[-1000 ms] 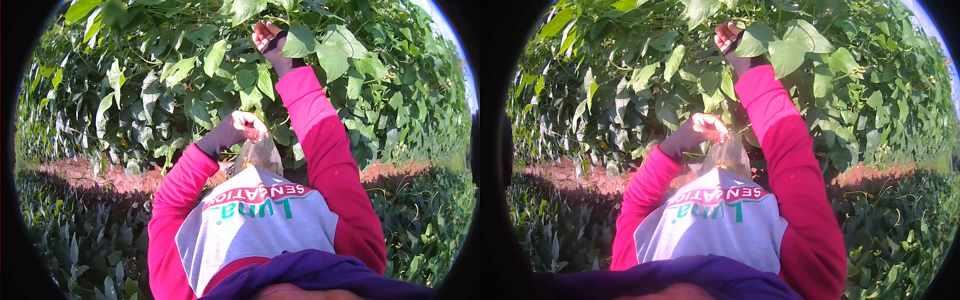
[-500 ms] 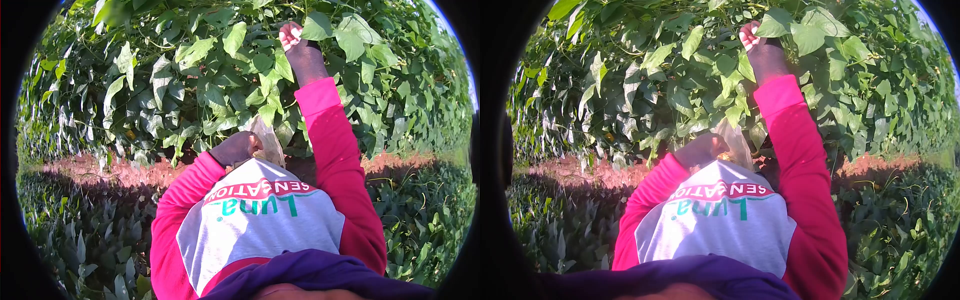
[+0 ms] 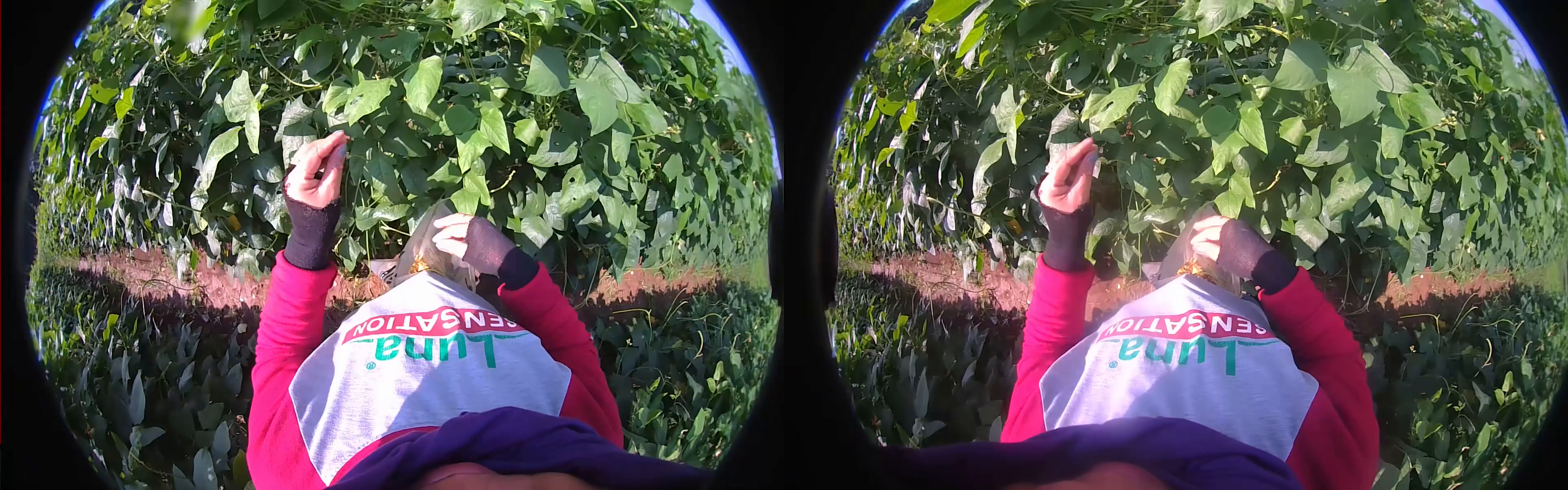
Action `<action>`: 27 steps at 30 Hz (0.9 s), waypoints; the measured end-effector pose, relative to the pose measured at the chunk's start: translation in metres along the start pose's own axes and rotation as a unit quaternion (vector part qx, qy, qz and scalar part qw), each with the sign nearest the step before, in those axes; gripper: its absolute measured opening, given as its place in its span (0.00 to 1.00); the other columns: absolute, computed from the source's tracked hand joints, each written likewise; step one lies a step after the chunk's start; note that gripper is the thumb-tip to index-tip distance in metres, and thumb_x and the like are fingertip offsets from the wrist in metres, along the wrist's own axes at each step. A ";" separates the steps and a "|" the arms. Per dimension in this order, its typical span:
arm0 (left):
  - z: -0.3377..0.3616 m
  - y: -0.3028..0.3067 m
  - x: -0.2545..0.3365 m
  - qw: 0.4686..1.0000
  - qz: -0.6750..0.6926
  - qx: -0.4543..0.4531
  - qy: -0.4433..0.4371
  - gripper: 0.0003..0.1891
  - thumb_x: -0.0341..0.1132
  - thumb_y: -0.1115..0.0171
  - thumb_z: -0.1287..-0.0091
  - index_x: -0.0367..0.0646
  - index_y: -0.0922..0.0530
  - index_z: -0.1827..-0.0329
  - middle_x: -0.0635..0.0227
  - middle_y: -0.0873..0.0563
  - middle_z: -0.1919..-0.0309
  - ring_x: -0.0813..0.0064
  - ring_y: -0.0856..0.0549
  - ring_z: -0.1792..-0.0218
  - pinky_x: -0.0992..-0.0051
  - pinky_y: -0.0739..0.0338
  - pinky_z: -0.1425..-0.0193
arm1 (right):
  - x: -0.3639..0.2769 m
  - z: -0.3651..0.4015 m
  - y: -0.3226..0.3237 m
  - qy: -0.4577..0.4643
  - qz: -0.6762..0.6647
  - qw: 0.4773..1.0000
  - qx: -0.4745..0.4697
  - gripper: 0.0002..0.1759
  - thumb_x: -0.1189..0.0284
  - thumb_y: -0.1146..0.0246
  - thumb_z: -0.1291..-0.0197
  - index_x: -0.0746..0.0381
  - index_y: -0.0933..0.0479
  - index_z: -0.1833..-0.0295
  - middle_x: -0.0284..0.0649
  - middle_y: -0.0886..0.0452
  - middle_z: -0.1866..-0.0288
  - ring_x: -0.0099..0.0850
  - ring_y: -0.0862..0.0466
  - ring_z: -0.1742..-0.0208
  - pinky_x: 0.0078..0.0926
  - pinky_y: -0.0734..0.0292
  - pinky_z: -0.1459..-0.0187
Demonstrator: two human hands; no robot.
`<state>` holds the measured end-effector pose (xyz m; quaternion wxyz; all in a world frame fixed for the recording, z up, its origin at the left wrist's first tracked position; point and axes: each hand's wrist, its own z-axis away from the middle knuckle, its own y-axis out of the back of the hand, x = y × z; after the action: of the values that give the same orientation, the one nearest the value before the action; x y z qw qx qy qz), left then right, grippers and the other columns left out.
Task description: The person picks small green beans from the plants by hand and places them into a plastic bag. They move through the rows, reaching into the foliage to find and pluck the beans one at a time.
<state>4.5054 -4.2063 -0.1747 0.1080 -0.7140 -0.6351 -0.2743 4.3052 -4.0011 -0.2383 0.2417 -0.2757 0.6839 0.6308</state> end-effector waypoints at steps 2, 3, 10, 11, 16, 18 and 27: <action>-0.041 -0.010 0.008 0.997 -0.005 0.014 -0.075 0.11 0.19 0.36 0.38 0.37 0.15 0.53 0.63 0.12 0.62 0.73 0.15 0.61 0.77 0.23 0.52 | -0.022 -0.010 0.015 0.038 -0.046 0.998 0.037 0.12 0.68 0.39 0.38 0.63 0.16 0.56 0.46 0.16 0.51 0.40 0.20 0.44 0.36 0.26 0.41; -0.085 -0.022 0.017 0.991 -0.035 -0.013 -0.132 0.11 0.20 0.37 0.37 0.37 0.15 0.53 0.62 0.12 0.61 0.73 0.15 0.60 0.76 0.23 0.53 | -0.041 -0.016 0.020 0.036 -0.084 0.993 0.069 0.12 0.69 0.40 0.38 0.64 0.16 0.55 0.47 0.16 0.50 0.41 0.19 0.45 0.36 0.25 0.42; -0.143 -0.072 -0.023 0.932 -0.294 -0.164 -0.134 0.13 0.30 0.43 0.38 0.45 0.16 0.52 0.56 0.14 0.59 0.58 0.14 0.57 0.64 0.20 0.52 | -0.075 -0.022 0.011 0.144 -0.081 0.984 0.071 0.12 0.70 0.38 0.38 0.66 0.17 0.54 0.49 0.16 0.52 0.42 0.17 0.49 0.36 0.23 0.45; -0.144 -0.074 -0.025 0.924 -0.316 -0.184 -0.110 0.13 0.30 0.43 0.38 0.46 0.15 0.53 0.57 0.13 0.60 0.58 0.14 0.57 0.63 0.19 0.52 | -0.078 -0.023 0.019 0.146 -0.080 0.984 0.071 0.12 0.70 0.38 0.38 0.66 0.17 0.54 0.49 0.16 0.52 0.42 0.17 0.49 0.36 0.23 0.45; -0.146 -0.071 -0.017 0.957 -0.233 -0.150 -0.085 0.10 0.31 0.40 0.40 0.45 0.15 0.58 0.57 0.14 0.63 0.59 0.13 0.61 0.66 0.19 0.55 | -0.091 -0.044 0.087 0.130 -0.076 0.968 0.201 0.09 0.73 0.37 0.39 0.64 0.17 0.56 0.46 0.15 0.56 0.39 0.16 0.54 0.32 0.21 0.50; -0.148 -0.069 -0.013 0.968 -0.199 -0.137 -0.066 0.09 0.31 0.39 0.41 0.43 0.15 0.59 0.58 0.13 0.64 0.61 0.13 0.62 0.68 0.19 0.56 | -0.096 -0.069 0.117 0.121 -0.077 0.950 0.276 0.09 0.75 0.37 0.41 0.64 0.17 0.55 0.46 0.16 0.58 0.38 0.16 0.56 0.30 0.21 0.52; -0.143 -0.044 0.021 0.986 0.056 -0.121 0.095 0.07 0.28 0.31 0.43 0.38 0.16 0.62 0.72 0.13 0.70 0.85 0.18 0.70 0.82 0.23 0.61 | -0.038 -0.243 0.204 0.242 0.165 0.885 0.363 0.14 0.74 0.42 0.38 0.61 0.19 0.48 0.45 0.15 0.56 0.38 0.16 0.56 0.31 0.22 0.51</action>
<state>4.4271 -4.2524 -0.0541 0.0955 -0.7271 -0.5429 -0.4092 4.1982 -4.2297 -0.0422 0.0444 -0.1953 0.9380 0.2829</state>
